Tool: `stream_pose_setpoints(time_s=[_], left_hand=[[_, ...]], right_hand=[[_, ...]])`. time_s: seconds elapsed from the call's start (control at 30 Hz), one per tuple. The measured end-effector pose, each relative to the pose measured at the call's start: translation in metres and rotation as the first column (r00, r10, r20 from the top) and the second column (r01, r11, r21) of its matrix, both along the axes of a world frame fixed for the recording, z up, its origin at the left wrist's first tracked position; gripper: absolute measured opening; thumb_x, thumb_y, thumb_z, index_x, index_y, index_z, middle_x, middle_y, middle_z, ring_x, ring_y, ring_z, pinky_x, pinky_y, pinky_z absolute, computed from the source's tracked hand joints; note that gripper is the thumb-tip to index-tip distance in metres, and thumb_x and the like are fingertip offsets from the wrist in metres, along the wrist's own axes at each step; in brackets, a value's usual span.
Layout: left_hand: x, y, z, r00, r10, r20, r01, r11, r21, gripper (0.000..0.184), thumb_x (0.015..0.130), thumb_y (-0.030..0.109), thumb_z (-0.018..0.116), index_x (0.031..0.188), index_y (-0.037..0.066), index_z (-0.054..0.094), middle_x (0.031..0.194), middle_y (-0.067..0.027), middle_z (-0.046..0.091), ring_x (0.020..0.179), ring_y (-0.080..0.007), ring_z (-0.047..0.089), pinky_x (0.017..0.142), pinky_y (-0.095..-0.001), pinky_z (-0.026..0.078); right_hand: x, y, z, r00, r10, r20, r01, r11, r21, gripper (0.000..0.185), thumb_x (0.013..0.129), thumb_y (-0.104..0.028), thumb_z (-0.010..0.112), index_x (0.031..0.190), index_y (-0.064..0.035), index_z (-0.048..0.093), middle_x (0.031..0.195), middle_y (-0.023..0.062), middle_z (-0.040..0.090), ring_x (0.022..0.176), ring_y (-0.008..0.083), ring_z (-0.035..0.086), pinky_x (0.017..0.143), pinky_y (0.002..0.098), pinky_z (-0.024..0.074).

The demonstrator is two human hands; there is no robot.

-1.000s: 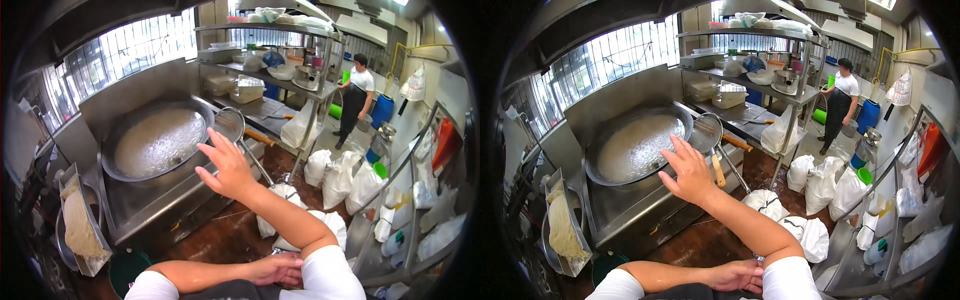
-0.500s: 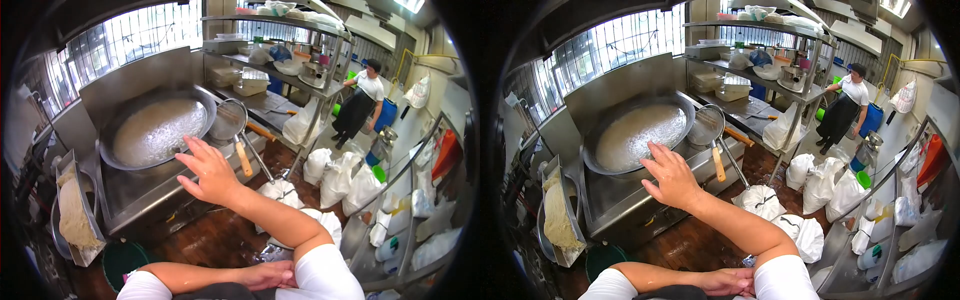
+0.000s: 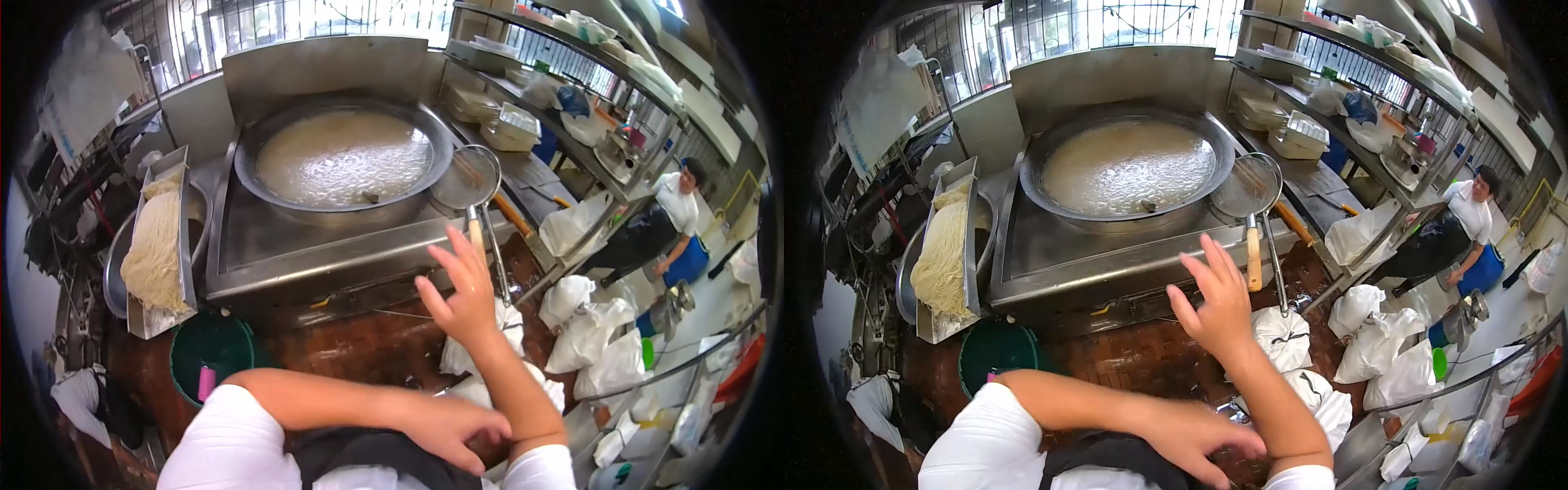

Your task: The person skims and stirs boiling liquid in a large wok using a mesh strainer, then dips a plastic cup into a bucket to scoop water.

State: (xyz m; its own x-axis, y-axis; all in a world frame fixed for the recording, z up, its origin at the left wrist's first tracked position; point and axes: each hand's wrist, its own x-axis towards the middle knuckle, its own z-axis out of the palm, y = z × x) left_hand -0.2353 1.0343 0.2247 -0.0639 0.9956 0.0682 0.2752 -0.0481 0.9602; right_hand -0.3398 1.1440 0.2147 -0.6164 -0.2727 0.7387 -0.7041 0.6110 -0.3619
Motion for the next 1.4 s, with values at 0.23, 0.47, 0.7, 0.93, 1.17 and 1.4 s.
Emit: stream_pose_setpoints(time_s=[0.23,0.47,0.7,0.93,1.17,1.4], left_hand=[[-0.064,-0.148,0.093,0.342,0.935,-0.091,-0.899,0.354,0.258,0.100,0.086,0.017,0.079,0.161,0.000,0.015,0.096,-0.0139,0.071,0.086,-0.0155,0.067,0.079,-0.0290,0.053],[-0.076,-0.159,0.110,0.309,0.951,0.008,-0.886,0.285,0.366,0.099,0.087,0.012,0.076,0.161,-0.001,0.012,0.094,-0.0138,0.070,0.084,-0.0108,0.062,0.077,-0.0232,0.048],[-0.081,-0.158,0.114,0.340,0.938,0.063,-0.878,0.293,0.379,0.099,0.085,0.014,0.076,0.161,-0.001,0.014,0.095,-0.0147,0.069,0.083,-0.0111,0.061,0.077,-0.0233,0.049],[-0.089,-0.183,0.053,0.327,0.932,0.158,-0.923,0.278,0.267,0.090,0.086,0.015,0.074,0.159,-0.001,0.023,0.094,-0.0121,0.069,0.084,-0.0134,0.064,0.078,-0.0263,0.052],[-0.013,-0.185,-0.115,0.609,0.757,-0.239,-0.781,0.517,-0.352,0.074,0.086,0.022,0.081,0.149,0.003,0.047,0.115,-0.0128,0.071,0.102,-0.0180,0.068,0.088,-0.0328,0.055],[0.001,-0.189,-0.133,0.640,0.739,-0.209,-0.736,0.512,-0.442,0.068,0.087,0.035,0.079,0.144,0.005,0.054,0.122,-0.0146,0.071,0.109,-0.0247,0.069,0.092,-0.0369,0.054]], right_hand=[[0.091,0.037,-0.156,0.824,-0.120,0.553,0.239,0.960,-0.147,0.044,0.086,-0.026,0.077,0.122,-0.0015,0.066,0.140,0.0305,0.055,0.130,0.0432,0.054,0.111,0.0465,0.0418],[0.140,0.045,-0.195,0.695,-0.136,0.706,0.254,0.965,-0.063,0.046,0.085,-0.028,0.077,0.123,-0.0042,0.067,0.139,0.0298,0.057,0.131,0.0416,0.055,0.110,0.0456,0.0431],[0.112,0.022,-0.164,0.782,-0.133,0.609,0.230,0.970,-0.083,0.045,0.087,-0.029,0.076,0.124,-0.0054,0.067,0.141,0.0260,0.057,0.131,0.0405,0.055,0.110,0.0452,0.0430],[0.118,0.011,-0.175,0.727,-0.084,0.681,0.215,0.970,-0.110,0.046,0.088,-0.032,0.075,0.126,-0.0066,0.066,0.140,0.0259,0.057,0.130,0.0394,0.055,0.110,0.0430,0.0441],[0.109,0.000,-0.175,0.730,-0.028,0.683,0.163,0.977,-0.135,0.047,0.090,-0.033,0.073,0.128,-0.0067,0.065,0.143,0.0251,0.055,0.132,0.0388,0.053,0.110,0.0430,0.0431],[0.084,-0.038,-0.169,0.683,0.004,0.730,0.054,0.997,-0.055,0.047,0.091,-0.034,0.071,0.130,-0.0077,0.064,0.147,0.0219,0.053,0.133,0.0376,0.053,0.110,0.0429,0.0435]])
